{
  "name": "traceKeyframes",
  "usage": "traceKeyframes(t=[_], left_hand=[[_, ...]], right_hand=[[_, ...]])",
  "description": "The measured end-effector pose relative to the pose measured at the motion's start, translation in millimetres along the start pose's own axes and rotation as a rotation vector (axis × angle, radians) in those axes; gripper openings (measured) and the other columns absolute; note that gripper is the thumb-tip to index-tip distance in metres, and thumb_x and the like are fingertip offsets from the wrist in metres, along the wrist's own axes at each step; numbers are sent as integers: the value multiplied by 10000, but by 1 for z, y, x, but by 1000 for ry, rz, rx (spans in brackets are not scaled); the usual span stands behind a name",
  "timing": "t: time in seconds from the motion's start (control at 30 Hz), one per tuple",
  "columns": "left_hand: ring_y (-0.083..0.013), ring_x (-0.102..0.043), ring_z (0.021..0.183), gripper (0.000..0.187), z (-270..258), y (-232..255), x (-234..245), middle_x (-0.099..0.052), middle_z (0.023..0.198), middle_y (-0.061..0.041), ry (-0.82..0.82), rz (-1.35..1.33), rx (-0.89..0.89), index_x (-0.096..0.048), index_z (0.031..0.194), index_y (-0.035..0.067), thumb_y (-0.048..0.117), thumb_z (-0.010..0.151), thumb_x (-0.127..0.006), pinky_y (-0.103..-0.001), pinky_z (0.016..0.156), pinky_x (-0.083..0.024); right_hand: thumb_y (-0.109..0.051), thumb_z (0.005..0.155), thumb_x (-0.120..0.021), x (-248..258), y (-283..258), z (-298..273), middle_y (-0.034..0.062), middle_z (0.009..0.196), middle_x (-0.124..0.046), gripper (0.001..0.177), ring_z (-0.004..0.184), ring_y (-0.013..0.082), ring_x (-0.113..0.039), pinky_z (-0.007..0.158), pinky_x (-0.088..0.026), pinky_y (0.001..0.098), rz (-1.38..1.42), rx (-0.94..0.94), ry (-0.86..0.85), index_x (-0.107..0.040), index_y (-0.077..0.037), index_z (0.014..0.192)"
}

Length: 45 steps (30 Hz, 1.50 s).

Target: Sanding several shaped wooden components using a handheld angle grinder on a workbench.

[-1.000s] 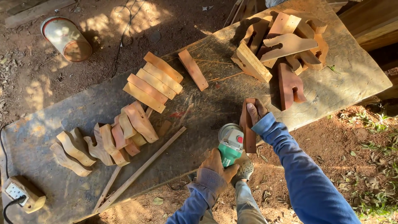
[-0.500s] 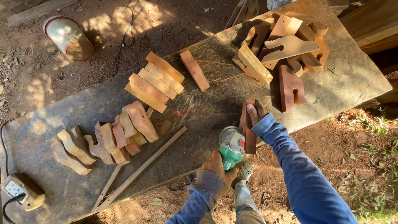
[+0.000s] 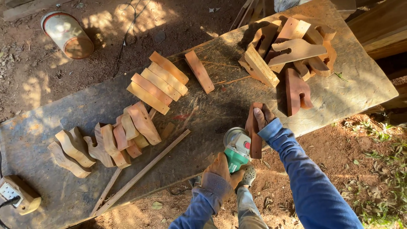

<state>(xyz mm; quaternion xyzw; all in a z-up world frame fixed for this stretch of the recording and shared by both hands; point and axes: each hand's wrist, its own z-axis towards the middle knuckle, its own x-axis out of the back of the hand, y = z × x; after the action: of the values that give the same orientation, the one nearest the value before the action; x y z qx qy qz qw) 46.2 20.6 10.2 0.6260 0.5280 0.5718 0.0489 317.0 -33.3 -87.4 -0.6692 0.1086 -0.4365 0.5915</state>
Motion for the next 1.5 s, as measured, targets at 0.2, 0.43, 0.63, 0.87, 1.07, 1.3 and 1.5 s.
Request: traceKeyframes(t=[0.2,0.43,0.63,0.87,1.07,1.3,1.5], left_hand=[[-254,-675,623,505,-14,7,12,-641,900,-144,-23,16,-38,-472,1093,1,349,865,-759,-355,515,-604],[-182,-646,585,423,-47,-22,7,-677,887,-71,84,-154,-130,-469,1083,43,231,851,-769,-298,467,-599],[-189,-699,600,493,-53,-25,7,-709,818,-16,127,-219,77,-520,1075,118,385,788,-819,-342,526,-605],[-169,-686,630,468,-36,11,15,-703,900,-34,85,-111,-104,-565,1120,78,364,817,-776,-304,569,-615],[-269,-698,588,506,-16,33,1,-723,817,-98,181,-85,-224,-565,1106,61,322,761,-826,-386,493,-563],[-358,-718,767,559,6,51,-8,-703,986,-122,-81,83,-122,-491,1187,97,404,821,-781,-491,648,-568],[-371,-716,747,629,16,44,-26,-677,1008,-134,-112,237,-95,-458,1222,89,441,819,-789,-492,623,-577]], right_hand=[[-328,1070,-498,2,-8,-2,106,960,-681,348,775,191,-627,674,-522,318,-2,19,-10,-589,-42,1247],[-187,996,-545,36,-33,-40,132,1250,-566,308,1086,252,-548,955,-459,406,415,-77,136,-484,-75,1276],[-418,1038,-495,38,38,-129,114,1142,-582,379,950,203,-640,784,-589,294,836,-648,828,-533,-107,1251],[-69,902,-648,-12,129,-168,100,1361,-462,625,1202,186,-516,1061,-463,286,616,-886,699,-335,-141,1437],[-223,980,-611,-13,129,-160,104,1148,-635,325,1020,228,-693,805,-679,381,1579,-820,1312,-538,-54,1249],[-373,1049,-537,-20,126,-163,97,1251,-577,364,1112,250,-642,925,-622,382,1425,-758,1121,-489,-152,1334],[-302,1042,-531,-11,53,-154,101,1142,-656,261,976,232,-708,762,-647,339,1144,-997,1156,-586,-106,1206]])
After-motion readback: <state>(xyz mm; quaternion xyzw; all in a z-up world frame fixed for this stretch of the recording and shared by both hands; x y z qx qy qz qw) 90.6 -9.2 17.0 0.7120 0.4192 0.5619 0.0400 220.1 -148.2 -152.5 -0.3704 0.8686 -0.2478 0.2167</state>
